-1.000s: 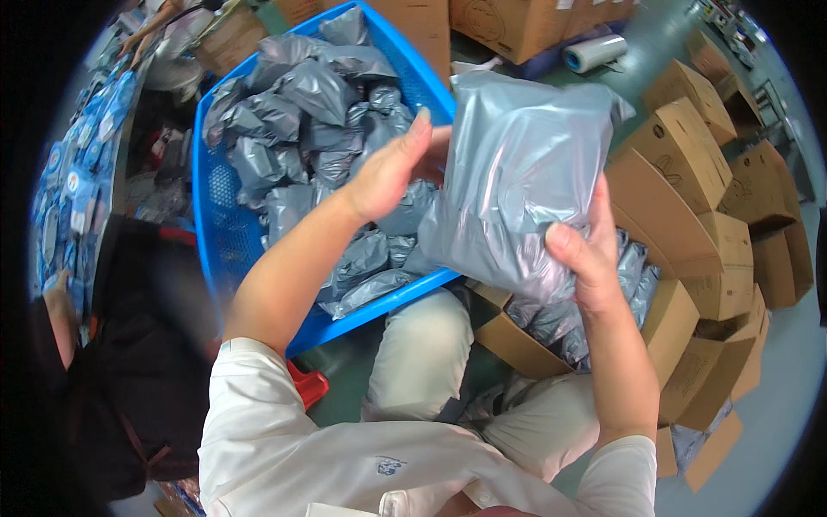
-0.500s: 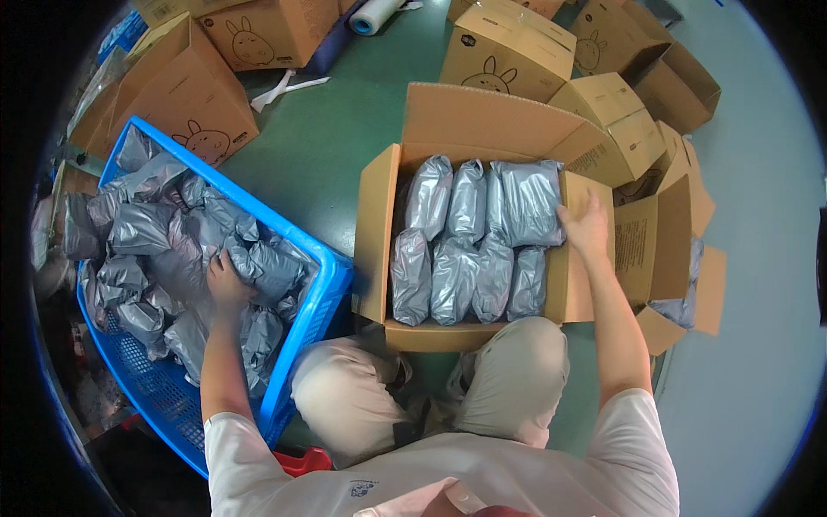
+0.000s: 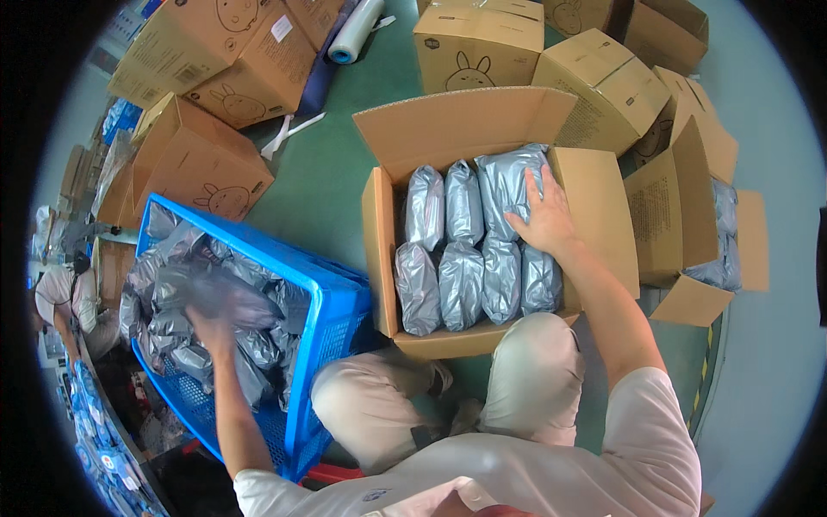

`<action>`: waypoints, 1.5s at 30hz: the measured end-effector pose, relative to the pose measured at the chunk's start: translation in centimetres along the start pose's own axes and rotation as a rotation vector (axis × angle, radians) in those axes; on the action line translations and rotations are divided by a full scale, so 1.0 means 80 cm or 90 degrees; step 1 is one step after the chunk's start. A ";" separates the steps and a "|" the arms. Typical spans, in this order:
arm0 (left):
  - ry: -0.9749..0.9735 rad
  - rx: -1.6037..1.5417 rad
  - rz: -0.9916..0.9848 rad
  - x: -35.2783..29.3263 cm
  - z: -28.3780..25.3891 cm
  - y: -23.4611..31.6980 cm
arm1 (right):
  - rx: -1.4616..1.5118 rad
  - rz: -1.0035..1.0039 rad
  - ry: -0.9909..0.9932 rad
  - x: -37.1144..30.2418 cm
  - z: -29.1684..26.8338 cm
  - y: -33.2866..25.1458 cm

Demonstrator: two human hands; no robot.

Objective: The person takes grey packages from a blue crate and stacks them into cardboard boxes, then sets the full box aside and prepares an empty one to repeat the process.

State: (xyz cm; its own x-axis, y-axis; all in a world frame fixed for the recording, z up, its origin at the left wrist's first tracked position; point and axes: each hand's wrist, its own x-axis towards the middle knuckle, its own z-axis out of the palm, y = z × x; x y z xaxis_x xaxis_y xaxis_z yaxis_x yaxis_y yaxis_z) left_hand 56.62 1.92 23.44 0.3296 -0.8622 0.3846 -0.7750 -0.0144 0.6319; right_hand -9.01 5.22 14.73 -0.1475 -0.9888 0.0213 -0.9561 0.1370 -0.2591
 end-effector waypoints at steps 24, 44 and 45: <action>-0.752 0.246 0.243 -0.156 0.325 0.375 | 0.009 -0.006 0.055 0.007 0.013 -0.001; 0.218 -0.128 -0.573 0.132 0.027 -0.196 | -0.018 -0.047 0.037 -0.003 0.019 -0.005; 0.205 -0.149 -0.590 0.154 0.018 -0.222 | 0.031 -0.039 0.040 -0.001 0.020 0.000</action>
State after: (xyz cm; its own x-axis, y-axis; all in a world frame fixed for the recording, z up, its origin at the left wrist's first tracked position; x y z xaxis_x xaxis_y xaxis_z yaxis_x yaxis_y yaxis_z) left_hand 73.64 -9.18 15.98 0.9053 -0.3827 -0.1841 -0.0250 -0.4809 0.8764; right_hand -8.57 5.21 13.19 -0.1067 -0.9893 0.0993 -0.9504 0.0722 -0.3025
